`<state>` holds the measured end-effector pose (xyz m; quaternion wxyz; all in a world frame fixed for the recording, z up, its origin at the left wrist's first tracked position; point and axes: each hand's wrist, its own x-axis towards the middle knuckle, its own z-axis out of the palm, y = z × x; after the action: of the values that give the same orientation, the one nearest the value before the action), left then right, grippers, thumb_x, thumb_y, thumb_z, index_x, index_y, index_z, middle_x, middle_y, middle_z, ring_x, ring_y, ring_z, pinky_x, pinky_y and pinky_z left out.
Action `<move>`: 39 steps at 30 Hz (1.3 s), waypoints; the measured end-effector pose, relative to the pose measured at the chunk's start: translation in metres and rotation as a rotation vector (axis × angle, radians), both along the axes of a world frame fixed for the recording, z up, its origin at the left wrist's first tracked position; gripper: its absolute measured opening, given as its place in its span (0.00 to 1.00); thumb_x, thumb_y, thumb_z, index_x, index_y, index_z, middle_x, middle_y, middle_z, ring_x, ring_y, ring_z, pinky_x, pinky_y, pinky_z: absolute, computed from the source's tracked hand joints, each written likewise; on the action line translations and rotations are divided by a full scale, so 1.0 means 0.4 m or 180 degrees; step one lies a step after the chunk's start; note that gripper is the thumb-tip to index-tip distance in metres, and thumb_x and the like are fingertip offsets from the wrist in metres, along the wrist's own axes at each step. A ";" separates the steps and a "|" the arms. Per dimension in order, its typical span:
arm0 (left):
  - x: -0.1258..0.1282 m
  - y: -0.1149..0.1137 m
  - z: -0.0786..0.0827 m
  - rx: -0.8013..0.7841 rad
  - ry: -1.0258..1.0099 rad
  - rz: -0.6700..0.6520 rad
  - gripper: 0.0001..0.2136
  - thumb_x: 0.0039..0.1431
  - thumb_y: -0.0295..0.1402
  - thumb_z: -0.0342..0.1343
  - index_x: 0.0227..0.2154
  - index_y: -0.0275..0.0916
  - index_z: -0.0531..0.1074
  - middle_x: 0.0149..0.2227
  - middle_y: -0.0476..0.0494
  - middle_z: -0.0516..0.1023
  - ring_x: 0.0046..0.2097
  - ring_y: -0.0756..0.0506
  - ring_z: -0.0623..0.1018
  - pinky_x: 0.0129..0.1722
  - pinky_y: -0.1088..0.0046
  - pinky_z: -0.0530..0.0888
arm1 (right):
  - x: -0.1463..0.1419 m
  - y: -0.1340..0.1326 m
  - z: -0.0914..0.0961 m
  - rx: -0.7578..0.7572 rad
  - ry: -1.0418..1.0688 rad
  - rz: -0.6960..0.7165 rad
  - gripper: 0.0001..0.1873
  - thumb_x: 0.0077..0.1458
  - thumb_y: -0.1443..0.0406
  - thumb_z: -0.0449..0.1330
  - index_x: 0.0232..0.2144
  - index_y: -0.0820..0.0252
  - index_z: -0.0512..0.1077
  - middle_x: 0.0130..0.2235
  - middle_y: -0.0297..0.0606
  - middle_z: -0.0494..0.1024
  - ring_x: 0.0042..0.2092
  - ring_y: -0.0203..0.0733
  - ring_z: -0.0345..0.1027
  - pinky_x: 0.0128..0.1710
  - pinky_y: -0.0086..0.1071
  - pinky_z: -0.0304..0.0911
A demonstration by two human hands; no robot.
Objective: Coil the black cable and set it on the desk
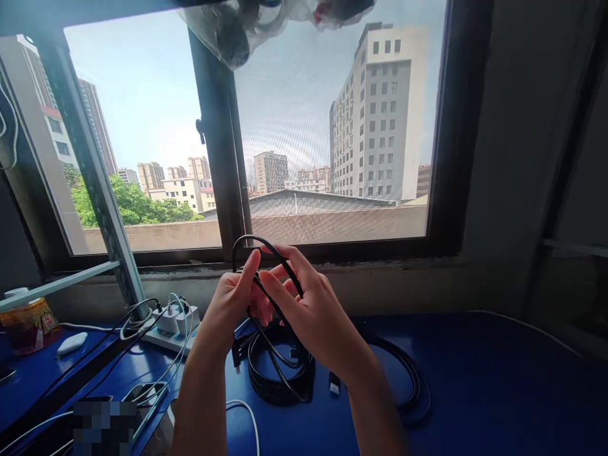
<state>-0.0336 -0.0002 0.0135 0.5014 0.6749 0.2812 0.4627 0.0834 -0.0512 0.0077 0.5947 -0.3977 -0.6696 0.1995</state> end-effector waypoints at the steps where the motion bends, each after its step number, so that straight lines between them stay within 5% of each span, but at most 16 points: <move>1: 0.003 0.000 -0.001 0.0013 -0.0032 0.0052 0.33 0.61 0.52 0.45 0.03 0.41 0.59 0.08 0.47 0.59 0.12 0.54 0.60 0.15 0.76 0.56 | 0.001 -0.001 0.001 -0.0010 0.0013 -0.0026 0.23 0.59 0.49 0.55 0.52 0.54 0.68 0.30 0.32 0.74 0.25 0.30 0.69 0.21 0.19 0.65; 5: 0.002 0.003 0.000 0.0049 -0.0222 0.0197 0.33 0.60 0.52 0.47 0.03 0.41 0.56 0.06 0.49 0.56 0.11 0.55 0.57 0.14 0.76 0.53 | 0.013 -0.003 0.009 -0.0099 0.0170 -0.0245 0.28 0.58 0.46 0.52 0.50 0.59 0.69 0.32 0.38 0.77 0.22 0.32 0.69 0.16 0.21 0.62; 11: -0.038 0.002 -0.003 -0.0004 0.0003 -0.0360 0.21 0.56 0.51 0.53 0.17 0.40 0.71 0.09 0.49 0.64 0.14 0.52 0.63 0.16 0.77 0.57 | 0.041 -0.009 0.015 -0.0311 0.0341 -0.0114 0.37 0.54 0.42 0.55 0.54 0.63 0.66 0.25 0.38 0.76 0.19 0.35 0.67 0.14 0.23 0.63; 14: -0.051 -0.002 -0.005 0.0026 0.0199 -0.0396 0.22 0.57 0.49 0.54 0.15 0.40 0.71 0.09 0.48 0.65 0.14 0.52 0.62 0.16 0.77 0.57 | 0.042 -0.016 0.019 -0.0322 0.0308 -0.0034 0.38 0.53 0.41 0.55 0.54 0.64 0.65 0.25 0.38 0.77 0.19 0.35 0.67 0.15 0.23 0.63; 17: -0.047 -0.004 0.001 -0.0004 -0.0242 -0.0111 0.24 0.56 0.50 0.54 0.10 0.41 0.65 0.09 0.48 0.62 0.14 0.52 0.61 0.16 0.76 0.57 | 0.029 -0.022 0.023 -0.0222 0.0359 -0.0116 0.39 0.52 0.41 0.56 0.54 0.62 0.64 0.30 0.41 0.78 0.19 0.35 0.67 0.14 0.24 0.62; 21: -0.045 -0.008 0.018 -0.0164 -0.1396 0.0499 0.18 0.53 0.52 0.56 0.21 0.43 0.67 0.10 0.56 0.54 0.13 0.52 0.58 0.15 0.74 0.56 | 0.017 -0.016 0.021 -0.0040 0.0589 -0.0478 0.42 0.49 0.40 0.57 0.58 0.59 0.60 0.36 0.43 0.80 0.20 0.37 0.69 0.13 0.25 0.63; 27: -0.093 -0.014 0.031 -0.0190 -0.2081 0.1205 0.15 0.56 0.51 0.55 0.28 0.45 0.64 0.14 0.58 0.50 0.16 0.52 0.52 0.15 0.72 0.55 | 0.058 0.005 0.010 0.0181 0.0927 -0.1404 0.41 0.47 0.38 0.56 0.52 0.61 0.67 0.35 0.44 0.79 0.19 0.37 0.68 0.13 0.27 0.61; 36: -0.152 0.007 0.008 0.0002 -0.2368 0.1545 0.15 0.55 0.52 0.57 0.32 0.47 0.64 0.16 0.57 0.49 0.20 0.49 0.52 0.22 0.70 0.54 | 0.089 -0.025 0.026 0.0966 0.1585 -0.2235 0.27 0.60 0.49 0.51 0.52 0.60 0.67 0.32 0.40 0.78 0.16 0.33 0.59 0.17 0.31 0.55; 39: -0.138 0.005 0.010 -0.0168 -0.2259 0.1096 0.15 0.57 0.52 0.55 0.29 0.46 0.66 0.15 0.57 0.52 0.19 0.50 0.55 0.21 0.70 0.55 | 0.091 -0.036 0.024 0.1035 0.1049 -0.2210 0.25 0.60 0.47 0.52 0.49 0.57 0.70 0.26 0.35 0.76 0.17 0.34 0.59 0.20 0.32 0.56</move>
<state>-0.0888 0.0016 0.0177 0.4996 0.4029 0.2113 0.7372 0.1199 -0.0655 0.0175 0.7809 -0.4635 -0.4144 -0.0601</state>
